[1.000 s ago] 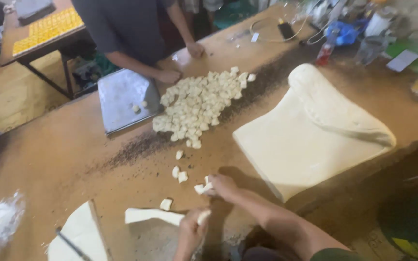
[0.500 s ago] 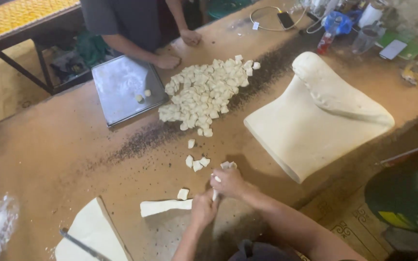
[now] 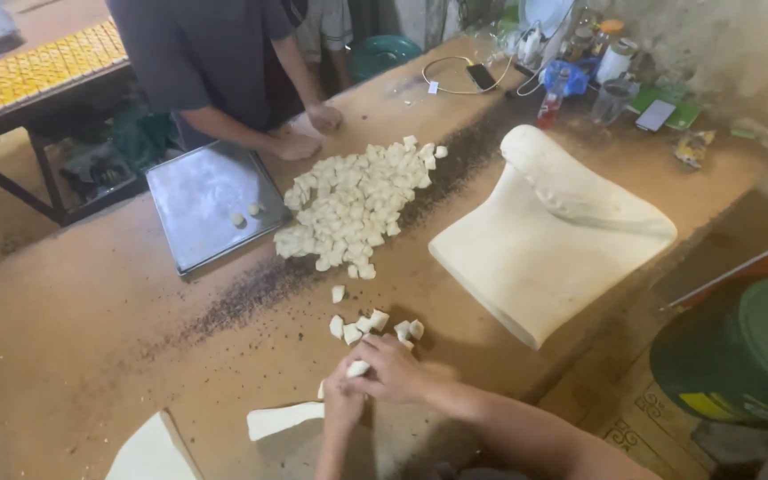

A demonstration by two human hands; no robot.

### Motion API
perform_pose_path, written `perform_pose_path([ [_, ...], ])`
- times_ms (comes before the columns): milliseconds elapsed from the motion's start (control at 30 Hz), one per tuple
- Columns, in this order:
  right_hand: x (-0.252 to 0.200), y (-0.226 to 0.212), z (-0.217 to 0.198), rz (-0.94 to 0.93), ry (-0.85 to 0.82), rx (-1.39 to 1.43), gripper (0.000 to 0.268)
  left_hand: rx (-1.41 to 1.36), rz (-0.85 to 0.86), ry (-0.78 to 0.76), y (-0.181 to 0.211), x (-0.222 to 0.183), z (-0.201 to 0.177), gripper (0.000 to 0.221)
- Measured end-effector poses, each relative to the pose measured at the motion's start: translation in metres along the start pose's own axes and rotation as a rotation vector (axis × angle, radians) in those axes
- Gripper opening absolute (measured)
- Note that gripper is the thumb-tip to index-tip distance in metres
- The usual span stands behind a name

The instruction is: Cutting dough into strips and small pieces, then rolling them into balls on a bakery work table

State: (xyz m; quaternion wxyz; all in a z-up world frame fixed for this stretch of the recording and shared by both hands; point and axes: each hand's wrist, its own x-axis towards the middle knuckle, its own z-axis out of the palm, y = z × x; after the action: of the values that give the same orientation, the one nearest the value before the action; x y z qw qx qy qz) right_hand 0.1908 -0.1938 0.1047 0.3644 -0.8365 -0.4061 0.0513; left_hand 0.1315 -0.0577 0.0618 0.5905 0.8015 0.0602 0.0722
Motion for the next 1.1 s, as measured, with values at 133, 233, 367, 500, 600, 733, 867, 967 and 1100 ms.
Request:
perform_pose_path([
  [133,0.002,0.061,0.01,0.027,0.056,-0.196,0.033,0.37,0.018,-0.081,-0.002,-0.025,0.026,0.046],
  [233,-0.01,0.06,-0.013,0.516,-0.339,-0.296,0.025,0.255,0.471,-0.125,0.037,-0.052,0.022,0.015],
  [367,-0.023,-0.02,-0.094,0.308,-0.483,0.084,0.06,0.249,0.077,-0.093,0.002,-0.044,0.016,0.048],
  [500,-0.029,0.01,-0.062,-0.411,-0.03,0.23,0.005,0.281,0.315,-0.077,0.041,-0.024,0.018,0.1],
  [600,-0.029,0.005,-0.072,-0.166,-0.116,0.2,0.021,0.23,0.134,0.109,0.02,-0.021,0.031,0.072],
  [733,-0.029,0.056,-0.029,-0.213,0.167,0.171,0.017,0.474,0.025,0.148,0.03,-0.045,0.073,0.016],
  [867,-0.023,0.091,-0.038,0.296,-0.278,-0.042,0.025,0.322,0.136,-0.06,0.073,-0.054,0.062,0.027],
  [967,-0.02,0.071,-0.041,0.245,-0.272,0.023,0.062,0.251,0.104,0.053,-0.009,-0.039,0.032,0.042],
  [1100,-0.024,-0.017,-0.057,-0.026,-0.422,0.191,0.013,0.229,0.265,-0.132,0.045,-0.037,0.007,0.1],
])
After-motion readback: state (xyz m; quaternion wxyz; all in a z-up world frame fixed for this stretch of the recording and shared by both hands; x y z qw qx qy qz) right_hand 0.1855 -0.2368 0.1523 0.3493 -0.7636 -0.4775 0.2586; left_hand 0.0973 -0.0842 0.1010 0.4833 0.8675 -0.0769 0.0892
